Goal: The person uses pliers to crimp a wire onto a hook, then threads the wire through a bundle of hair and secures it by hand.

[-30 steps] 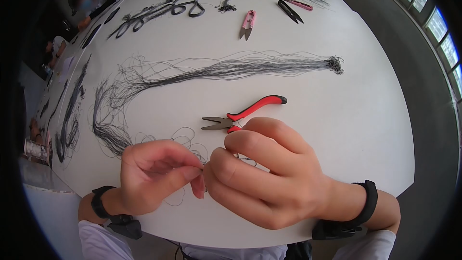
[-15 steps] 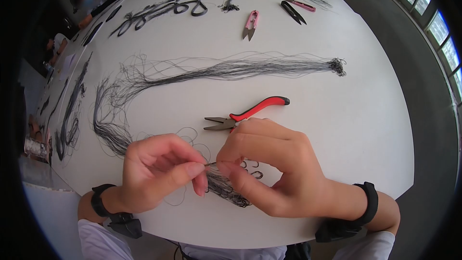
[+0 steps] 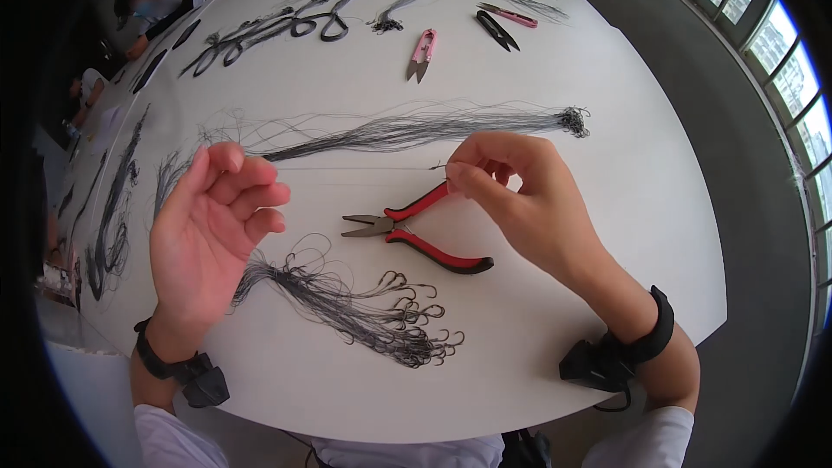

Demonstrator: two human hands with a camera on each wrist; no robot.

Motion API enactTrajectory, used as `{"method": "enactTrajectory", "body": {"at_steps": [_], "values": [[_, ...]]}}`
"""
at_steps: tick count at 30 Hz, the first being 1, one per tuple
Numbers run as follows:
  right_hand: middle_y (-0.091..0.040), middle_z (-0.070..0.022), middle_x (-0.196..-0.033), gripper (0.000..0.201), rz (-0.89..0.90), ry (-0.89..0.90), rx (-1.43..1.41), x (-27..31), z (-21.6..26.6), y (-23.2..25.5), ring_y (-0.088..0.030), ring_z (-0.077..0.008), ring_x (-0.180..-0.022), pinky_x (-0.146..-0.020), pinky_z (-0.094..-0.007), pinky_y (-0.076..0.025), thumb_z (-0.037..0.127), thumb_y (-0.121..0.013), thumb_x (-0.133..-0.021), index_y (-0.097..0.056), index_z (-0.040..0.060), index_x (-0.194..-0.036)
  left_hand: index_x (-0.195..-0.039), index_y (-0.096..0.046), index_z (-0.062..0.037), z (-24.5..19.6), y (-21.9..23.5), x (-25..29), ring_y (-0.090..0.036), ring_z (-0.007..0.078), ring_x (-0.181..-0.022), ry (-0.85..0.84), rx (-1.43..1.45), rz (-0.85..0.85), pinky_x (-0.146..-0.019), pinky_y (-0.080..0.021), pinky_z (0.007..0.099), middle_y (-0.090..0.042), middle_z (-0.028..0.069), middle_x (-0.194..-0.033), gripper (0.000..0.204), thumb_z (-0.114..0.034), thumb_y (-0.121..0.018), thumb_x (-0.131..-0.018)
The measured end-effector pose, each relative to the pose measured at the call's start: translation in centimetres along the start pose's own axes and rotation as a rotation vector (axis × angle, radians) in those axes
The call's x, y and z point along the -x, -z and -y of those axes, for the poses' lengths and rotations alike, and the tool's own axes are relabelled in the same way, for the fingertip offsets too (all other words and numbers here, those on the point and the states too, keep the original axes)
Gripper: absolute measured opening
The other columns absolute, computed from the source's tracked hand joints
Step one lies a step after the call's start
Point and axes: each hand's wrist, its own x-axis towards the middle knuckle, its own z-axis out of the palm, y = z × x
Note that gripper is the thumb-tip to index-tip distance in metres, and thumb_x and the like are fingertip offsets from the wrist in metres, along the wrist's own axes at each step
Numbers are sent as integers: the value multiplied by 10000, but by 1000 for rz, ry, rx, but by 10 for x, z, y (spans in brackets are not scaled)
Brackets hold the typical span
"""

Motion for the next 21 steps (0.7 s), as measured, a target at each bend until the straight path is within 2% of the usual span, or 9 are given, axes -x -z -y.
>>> {"method": "enactTrajectory", "body": {"at_steps": [2,6,8,10,12,14,17,19,21], "values": [[-582,-24,-686,162,-77,-90,-60,-11,-9,15,-502,-83,-687,-645,-229,-397,120,-548,-818,-601,-18,-752,-1014,-503,-11,-5,11,-6,-576,296,-1031,60,251,-207,-851,-479,370,-610,192,-1023,311,-232,-289,-961],[-598,-39,-674,157,-215,-158,134,-28,-36,48,-503,-98,-674,-644,-235,-385,128,-571,-777,-644,-8,-748,-985,-517,-9,-1,65,-15,-562,271,-1061,100,299,-179,-866,-481,360,-611,168,-1035,247,-172,-337,-942],[-587,-38,-657,170,-225,-229,209,-33,-41,63,-491,-102,-659,-642,-236,-380,138,-582,-760,-648,-16,-730,-955,-524,0,0,73,-19,-547,260,-1087,15,277,-437,-882,-482,357,-610,154,-1042,194,-110,-368,-920],[-573,-37,-644,179,-246,-232,218,-36,-53,72,-482,-102,-653,-634,-237,-372,145,-585,-751,-648,-17,-711,-935,-512,20,-3,79,-23,-541,270,-1097,-39,297,-478,-915,-473,359,-606,165,-1038,187,-83,-358,-911],[-565,-39,-638,183,-227,-236,235,-38,-68,82,-483,-104,-657,-630,-237,-373,149,-584,-751,-650,-20,-718,-900,-503,28,-10,80,-26,-540,281,-1097,-112,276,-684,-936,-466,363,-599,186,-1049,191,-77,-344,-911],[-568,-43,-642,190,-231,-248,224,-38,-70,86,-485,-106,-649,-630,-236,-373,154,-587,-750,-652,-22,-719,-979,-464,54,-15,83,-27,-488,301,-1157,-127,271,-710,-975,-436,382,-541,231,-1140,212,-100,-331,-916],[-570,-44,-641,203,-233,-280,236,-39,-76,93,-484,-109,-635,-632,-230,-372,169,-592,-752,-653,-21,-712,-1140,-385,65,-18,86,-24,-418,316,-1219,-175,439,-573,-1000,-402,396,-462,254,-1237,308,-144,-344,-917],[-567,-47,-632,217,-275,-282,255,-39,-79,97,-490,-109,-626,-620,-229,-367,186,-596,-754,-651,-17,-700,-1272,-274,34,-17,75,-23,-386,323,-1238,-291,155,-630,-994,-386,378,-396,262,-1301,434,-190,-375,-915],[-568,-51,-627,230,-288,-331,318,-40,-83,101,-500,-107,-632,-609,-227,-369,200,-598,-756,-637,-9,-666,-1272,-306,19,-19,73,-18,-421,300,-1202,-241,103,-629,-972,-395,363,-427,240,-1274,437,-205,-404,-910]]}}
